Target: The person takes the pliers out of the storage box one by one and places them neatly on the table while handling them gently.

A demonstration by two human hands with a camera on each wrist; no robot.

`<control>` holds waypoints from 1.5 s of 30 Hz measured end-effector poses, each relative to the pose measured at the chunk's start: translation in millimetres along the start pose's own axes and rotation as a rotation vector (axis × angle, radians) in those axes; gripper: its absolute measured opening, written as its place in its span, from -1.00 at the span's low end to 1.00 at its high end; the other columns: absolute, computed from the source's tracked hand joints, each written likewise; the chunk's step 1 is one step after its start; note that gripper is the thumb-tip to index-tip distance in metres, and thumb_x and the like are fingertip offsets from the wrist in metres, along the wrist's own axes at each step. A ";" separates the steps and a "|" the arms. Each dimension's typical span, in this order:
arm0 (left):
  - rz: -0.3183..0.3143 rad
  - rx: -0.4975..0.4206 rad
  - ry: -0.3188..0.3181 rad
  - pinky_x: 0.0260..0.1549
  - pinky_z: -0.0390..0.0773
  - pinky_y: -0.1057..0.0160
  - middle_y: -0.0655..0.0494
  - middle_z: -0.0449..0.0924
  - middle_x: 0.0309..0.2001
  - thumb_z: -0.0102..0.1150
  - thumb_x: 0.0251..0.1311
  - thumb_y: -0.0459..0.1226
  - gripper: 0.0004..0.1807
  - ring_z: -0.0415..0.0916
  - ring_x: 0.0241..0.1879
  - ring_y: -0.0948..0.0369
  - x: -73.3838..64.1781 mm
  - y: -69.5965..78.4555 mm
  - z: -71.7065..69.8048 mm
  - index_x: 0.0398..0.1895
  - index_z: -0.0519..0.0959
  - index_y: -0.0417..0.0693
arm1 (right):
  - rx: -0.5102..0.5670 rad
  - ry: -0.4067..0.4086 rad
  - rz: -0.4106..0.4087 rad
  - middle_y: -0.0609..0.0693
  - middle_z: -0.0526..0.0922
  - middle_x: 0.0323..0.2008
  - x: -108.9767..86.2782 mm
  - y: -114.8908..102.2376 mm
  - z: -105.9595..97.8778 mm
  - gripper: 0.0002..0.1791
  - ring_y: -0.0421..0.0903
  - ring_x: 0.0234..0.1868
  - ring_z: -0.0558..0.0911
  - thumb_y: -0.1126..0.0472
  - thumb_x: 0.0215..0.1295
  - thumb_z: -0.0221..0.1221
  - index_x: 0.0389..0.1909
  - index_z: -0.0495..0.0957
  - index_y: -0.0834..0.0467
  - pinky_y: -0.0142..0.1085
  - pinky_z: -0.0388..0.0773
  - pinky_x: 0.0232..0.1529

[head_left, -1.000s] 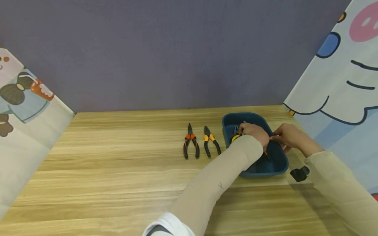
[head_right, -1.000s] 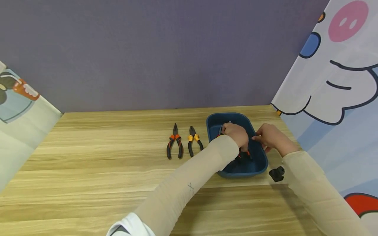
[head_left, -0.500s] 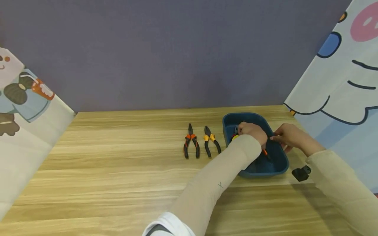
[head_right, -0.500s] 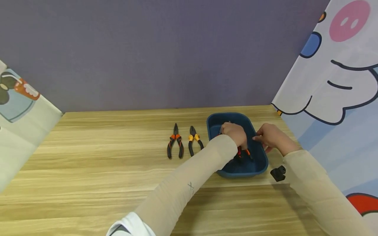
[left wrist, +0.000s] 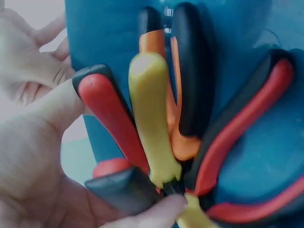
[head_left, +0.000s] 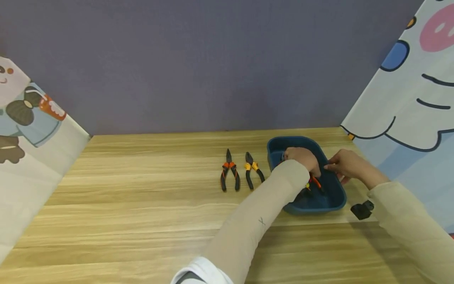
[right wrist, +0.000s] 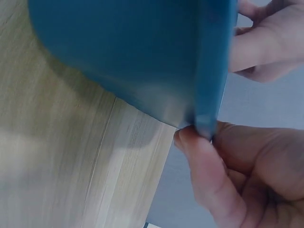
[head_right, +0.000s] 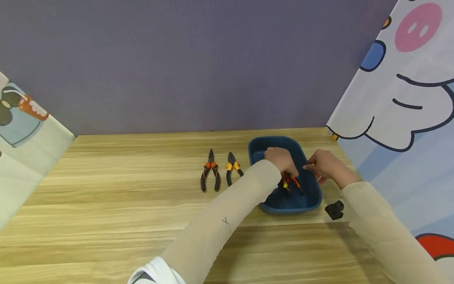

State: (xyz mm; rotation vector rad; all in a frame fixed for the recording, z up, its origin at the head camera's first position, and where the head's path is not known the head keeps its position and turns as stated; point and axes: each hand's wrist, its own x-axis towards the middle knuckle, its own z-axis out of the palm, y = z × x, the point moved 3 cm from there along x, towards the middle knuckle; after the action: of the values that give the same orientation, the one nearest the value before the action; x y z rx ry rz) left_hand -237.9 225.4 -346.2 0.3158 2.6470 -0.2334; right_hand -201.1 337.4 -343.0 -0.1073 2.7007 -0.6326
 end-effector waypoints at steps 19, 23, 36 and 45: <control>0.244 -0.406 0.030 -0.70 0.17 0.34 0.21 0.24 -0.63 0.28 -0.08 -0.03 -0.81 0.11 -0.68 0.28 3.7 -36.1 -8.3 -0.61 0.64 0.09 | 0.011 -0.036 0.025 0.10 0.63 -0.49 1.7 1.7 -2.1 -0.62 -0.08 -0.54 0.63 0.26 0.36 0.05 -0.07 0.49 0.57 -0.22 0.61 -0.53; 0.299 -0.442 0.044 -0.70 0.20 0.34 0.22 0.25 -0.66 0.27 -0.06 -0.01 -0.77 0.13 -0.69 0.28 -1.7 -42.9 -13.5 -0.64 0.62 0.07 | 0.022 -0.046 0.041 0.11 0.64 -0.47 1.9 1.6 -2.5 -0.60 -0.08 -0.52 0.63 0.26 0.37 0.05 -0.04 0.46 0.58 -0.22 0.61 -0.51; 0.389 -0.630 -0.001 -0.66 0.23 0.30 0.20 0.09 -0.69 0.31 0.01 0.01 -0.54 0.09 -0.69 0.26 -15.6 -74.4 -20.5 -0.72 0.28 0.02 | 0.018 -0.043 0.057 0.20 0.62 -0.42 1.4 3.3 0.0 -0.56 -0.10 -0.52 0.62 0.26 0.37 0.06 0.00 0.40 0.63 -0.22 0.61 -0.50; 0.472 -0.811 0.049 -0.62 0.21 0.29 0.22 0.16 -0.56 0.33 0.04 -0.04 -0.57 0.09 -0.66 0.26 -26.6 -112.7 -19.3 -0.25 0.38 -0.09 | 0.017 -0.045 0.021 0.13 0.63 -0.45 2.1 0.7 -0.7 -0.61 -0.09 -0.52 0.62 0.28 0.35 0.07 -0.06 0.47 0.60 -0.22 0.61 -0.51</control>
State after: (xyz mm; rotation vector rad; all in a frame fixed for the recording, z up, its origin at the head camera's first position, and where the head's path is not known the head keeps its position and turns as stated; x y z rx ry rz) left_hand -252.4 116.7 -304.6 0.6359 2.3738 0.9694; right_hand -203.4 337.9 -343.5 -0.0873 2.6493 -0.6386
